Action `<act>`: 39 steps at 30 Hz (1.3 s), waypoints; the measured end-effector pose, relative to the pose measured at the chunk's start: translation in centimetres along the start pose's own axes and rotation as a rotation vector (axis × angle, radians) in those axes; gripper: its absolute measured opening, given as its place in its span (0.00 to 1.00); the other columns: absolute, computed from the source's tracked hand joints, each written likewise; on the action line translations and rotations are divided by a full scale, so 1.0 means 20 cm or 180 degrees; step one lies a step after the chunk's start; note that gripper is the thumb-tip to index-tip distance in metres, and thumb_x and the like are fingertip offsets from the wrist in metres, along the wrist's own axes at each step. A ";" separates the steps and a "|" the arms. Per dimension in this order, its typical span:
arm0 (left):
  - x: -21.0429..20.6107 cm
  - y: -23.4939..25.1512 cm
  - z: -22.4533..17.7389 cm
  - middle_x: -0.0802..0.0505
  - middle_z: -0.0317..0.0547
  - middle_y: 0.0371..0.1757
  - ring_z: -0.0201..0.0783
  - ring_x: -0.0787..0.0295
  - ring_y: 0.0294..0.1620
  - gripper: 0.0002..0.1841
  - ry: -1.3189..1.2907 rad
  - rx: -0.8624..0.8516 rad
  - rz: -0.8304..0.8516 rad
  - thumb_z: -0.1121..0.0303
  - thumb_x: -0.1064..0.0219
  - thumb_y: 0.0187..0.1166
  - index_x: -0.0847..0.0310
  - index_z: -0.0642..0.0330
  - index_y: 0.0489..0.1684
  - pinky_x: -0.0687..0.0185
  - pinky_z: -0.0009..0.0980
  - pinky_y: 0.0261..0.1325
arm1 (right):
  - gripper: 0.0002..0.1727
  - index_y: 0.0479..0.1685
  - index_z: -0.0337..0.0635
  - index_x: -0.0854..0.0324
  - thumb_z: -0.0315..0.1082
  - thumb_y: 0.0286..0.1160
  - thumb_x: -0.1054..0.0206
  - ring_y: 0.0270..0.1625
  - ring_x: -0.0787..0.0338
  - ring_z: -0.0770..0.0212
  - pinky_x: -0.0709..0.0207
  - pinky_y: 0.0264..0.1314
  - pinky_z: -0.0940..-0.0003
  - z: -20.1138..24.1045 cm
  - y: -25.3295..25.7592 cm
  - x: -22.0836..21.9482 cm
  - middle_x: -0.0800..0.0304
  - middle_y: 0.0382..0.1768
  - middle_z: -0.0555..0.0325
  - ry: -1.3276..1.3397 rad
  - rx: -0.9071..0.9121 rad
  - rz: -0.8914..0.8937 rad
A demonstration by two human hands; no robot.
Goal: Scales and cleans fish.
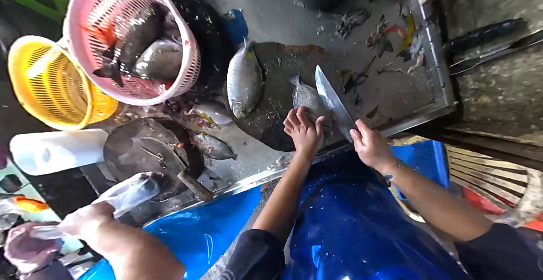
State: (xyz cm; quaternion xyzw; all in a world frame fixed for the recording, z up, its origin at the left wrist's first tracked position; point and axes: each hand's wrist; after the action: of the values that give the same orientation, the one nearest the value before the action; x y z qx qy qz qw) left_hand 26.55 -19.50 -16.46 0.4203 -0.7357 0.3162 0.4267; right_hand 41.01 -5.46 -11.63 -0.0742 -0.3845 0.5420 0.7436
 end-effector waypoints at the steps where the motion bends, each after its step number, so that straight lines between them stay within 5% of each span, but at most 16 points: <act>1: -0.02 0.00 0.00 0.27 0.69 0.77 0.69 0.31 0.74 0.36 0.0053 0.0001 -0.0085 0.33 0.42 0.78 0.26 0.54 0.72 0.35 0.64 0.66 | 0.18 0.67 0.42 0.27 0.45 0.94 0.49 0.23 0.14 0.48 0.17 0.30 0.45 -0.01 -0.03 -0.02 0.18 0.23 0.49 -0.0097 0.0045 -0.0008; 6: -0.03 0.01 -0.04 0.24 0.67 0.74 0.69 0.29 0.73 0.39 0.0253 0.0078 -0.0214 0.30 0.36 0.73 0.25 0.54 0.69 0.35 0.63 0.66 | 0.16 0.61 0.40 0.26 0.44 0.93 0.48 0.30 0.10 0.43 0.17 0.33 0.42 0.00 -0.14 -0.03 0.17 0.25 0.46 -0.0611 -0.0052 0.0012; 13: -0.03 0.02 -0.04 0.24 0.67 0.74 0.68 0.30 0.73 0.37 0.0212 0.0107 -0.0240 0.32 0.37 0.74 0.25 0.54 0.68 0.36 0.62 0.67 | 0.12 0.50 0.43 0.28 0.42 0.94 0.49 0.27 0.13 0.49 0.18 0.30 0.48 0.11 -0.24 0.16 0.21 0.21 0.51 -0.1111 -0.0291 0.0532; 26: -0.05 0.03 -0.03 0.23 0.65 0.72 0.65 0.28 0.71 0.36 0.0308 0.0080 -0.0272 0.32 0.39 0.75 0.25 0.54 0.67 0.35 0.60 0.65 | 0.15 0.55 0.38 0.27 0.43 0.94 0.47 0.33 0.11 0.44 0.17 0.36 0.42 0.16 -0.13 0.12 0.18 0.27 0.45 -0.1040 -0.0563 0.0626; 39: -0.05 0.02 -0.03 0.23 0.65 0.73 0.65 0.27 0.71 0.36 0.0349 0.0030 -0.0330 0.32 0.39 0.75 0.24 0.53 0.67 0.34 0.59 0.63 | 0.19 0.64 0.43 0.27 0.49 0.95 0.50 0.18 0.16 0.51 0.18 0.24 0.52 0.19 -0.12 0.30 0.18 0.26 0.44 -0.1024 -0.1109 0.1375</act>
State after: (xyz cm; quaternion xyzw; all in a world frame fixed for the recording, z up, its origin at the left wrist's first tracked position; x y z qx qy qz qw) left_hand 26.66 -18.48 -17.17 0.4419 -0.6870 0.3196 0.4803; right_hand 41.01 -2.37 -4.85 -0.1936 -0.5595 0.6181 0.5172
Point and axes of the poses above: each hand's wrist, its own y-axis towards the middle knuckle, its own x-axis out of the back of the hand, z = x × y
